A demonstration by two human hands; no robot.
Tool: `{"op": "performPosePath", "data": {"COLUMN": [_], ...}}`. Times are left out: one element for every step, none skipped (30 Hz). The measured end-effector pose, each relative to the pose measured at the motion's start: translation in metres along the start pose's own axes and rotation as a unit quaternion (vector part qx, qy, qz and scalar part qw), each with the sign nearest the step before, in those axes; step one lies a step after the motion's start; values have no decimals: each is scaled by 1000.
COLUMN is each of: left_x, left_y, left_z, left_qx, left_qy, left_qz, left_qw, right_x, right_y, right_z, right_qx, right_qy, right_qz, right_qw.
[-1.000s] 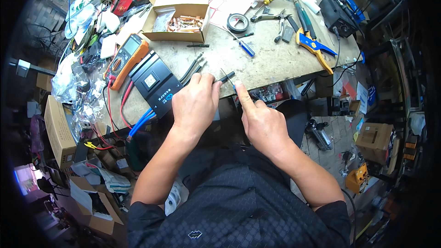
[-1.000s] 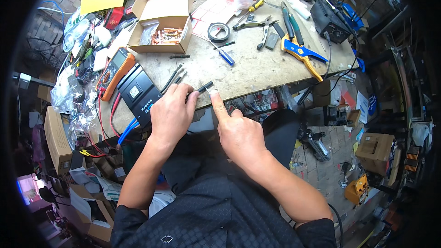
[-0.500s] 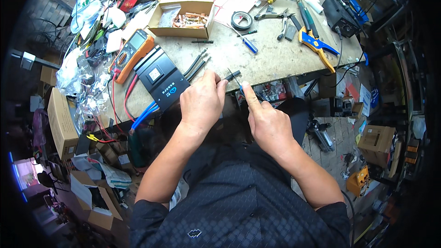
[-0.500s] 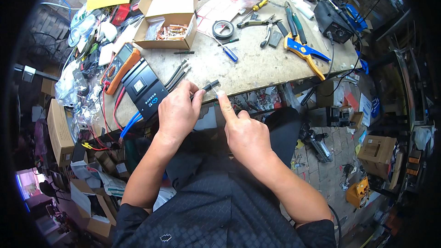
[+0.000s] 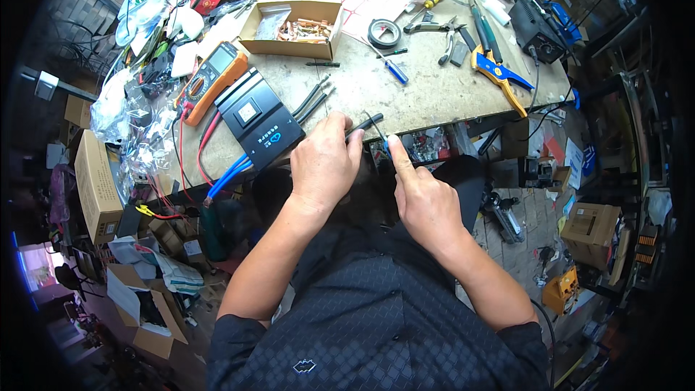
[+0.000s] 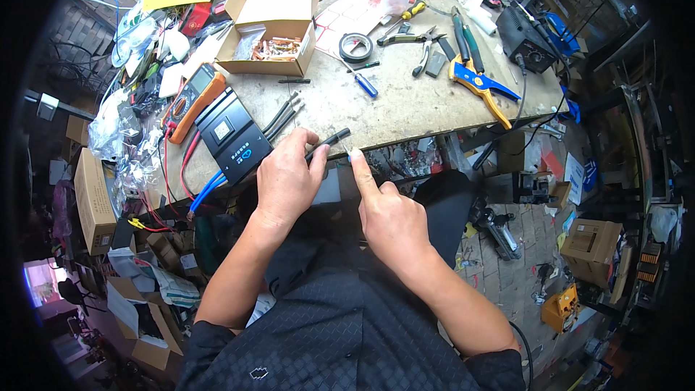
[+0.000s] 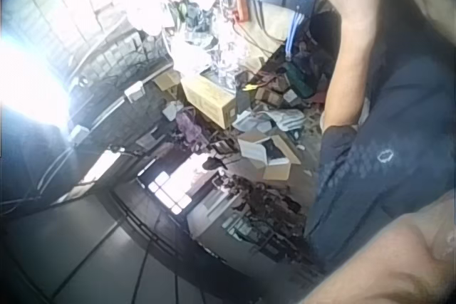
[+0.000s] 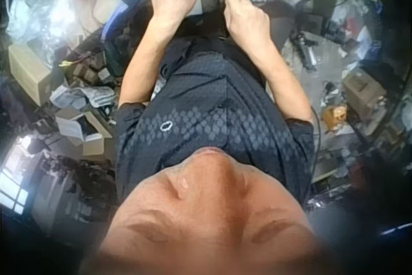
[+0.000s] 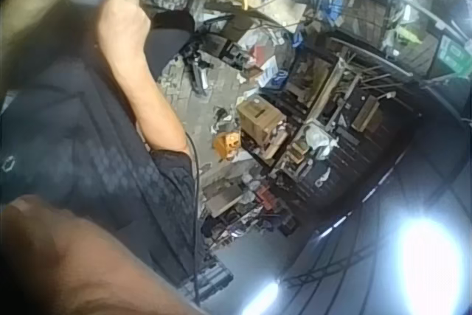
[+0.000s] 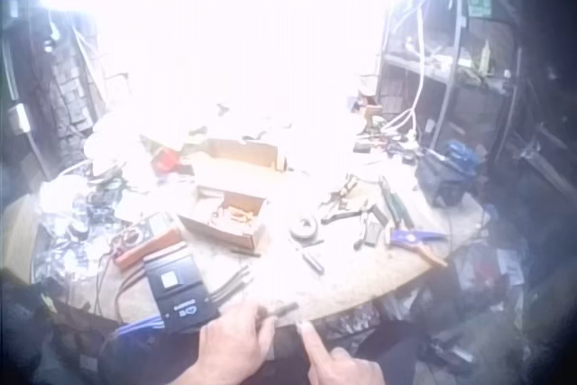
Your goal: The person works at a cluttered workbench, using a multimeter to test a black electronic device. They then use pliers and a screwdriver to strip and adjust wires connected to the device. The person repeatedly handles the wires and device, performing small adjustments throughout the clip.
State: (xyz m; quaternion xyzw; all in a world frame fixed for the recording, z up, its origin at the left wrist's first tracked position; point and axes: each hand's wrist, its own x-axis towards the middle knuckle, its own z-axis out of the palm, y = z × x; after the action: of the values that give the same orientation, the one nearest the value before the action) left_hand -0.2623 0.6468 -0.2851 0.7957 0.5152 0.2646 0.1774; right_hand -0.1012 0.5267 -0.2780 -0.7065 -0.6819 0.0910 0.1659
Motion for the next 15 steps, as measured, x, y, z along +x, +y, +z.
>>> {"op": "performPosePath", "data": {"left_x": [-1, -1, -2, -2, -3, -3, -3, -4, -4, -5, -5, -5, -5, -6, -6], "left_y": [-1, -1, -1, 0, 0, -1, -2, -3, -3, -1, -1, 0, 0, 1, 1], "left_z": [1, 1, 1, 0, 0, 1, 2, 3, 2, 1, 0, 0, 0, 0, -1], "left_qx": [-2, -4, -4, -5, -6, -13, -21, -28, -26, -25, -24, -23, -21, -18, -16], "left_qy": [4, 9, 7, 6, 4, 11, 19, 26, 23, 19, 15, 13, 11, 9, 9], "left_qz": [6, 12, 10, 9, 7, 14, 21, 28, 25, 23, 20, 20, 19, 17, 17], "left_qw": [1000, 1000, 1000, 1000, 1000, 1000, 999, 999, 999, 999, 999, 999, 1000, 1000, 1000], "right_x": [-1, -2, -3, -3, -4, -4, -4, -5, -6, -7, -8, -8, -9, -10, -11], "right_y": [0, 0, 0, 0, 0, 0, 1, 1, 1, 2, 2, 3, 4, 4, 5], "right_z": [-1, -1, -2, -3, -3, -3, -3, -3, -3, -3, -3, -3, -4, -4, -4], "right_qx": [-2, -5, -7, -6, -6, -5, -5, -4, -4, -3, -2, -2, 1, 3, 5], "right_qy": [-1, -1, -2, -1, -1, 0, 0, -1, -1, -1, -1, -2, -3, -4, -5], "right_qz": [0, -1, -1, 0, 0, 1, 1, 0, 0, 1, 2, 4, 2, 1, 0], "right_qw": [1000, 1000, 1000, 1000, 1000, 1000, 1000, 1000, 1000, 1000, 1000, 1000, 1000, 1000, 1000]}}
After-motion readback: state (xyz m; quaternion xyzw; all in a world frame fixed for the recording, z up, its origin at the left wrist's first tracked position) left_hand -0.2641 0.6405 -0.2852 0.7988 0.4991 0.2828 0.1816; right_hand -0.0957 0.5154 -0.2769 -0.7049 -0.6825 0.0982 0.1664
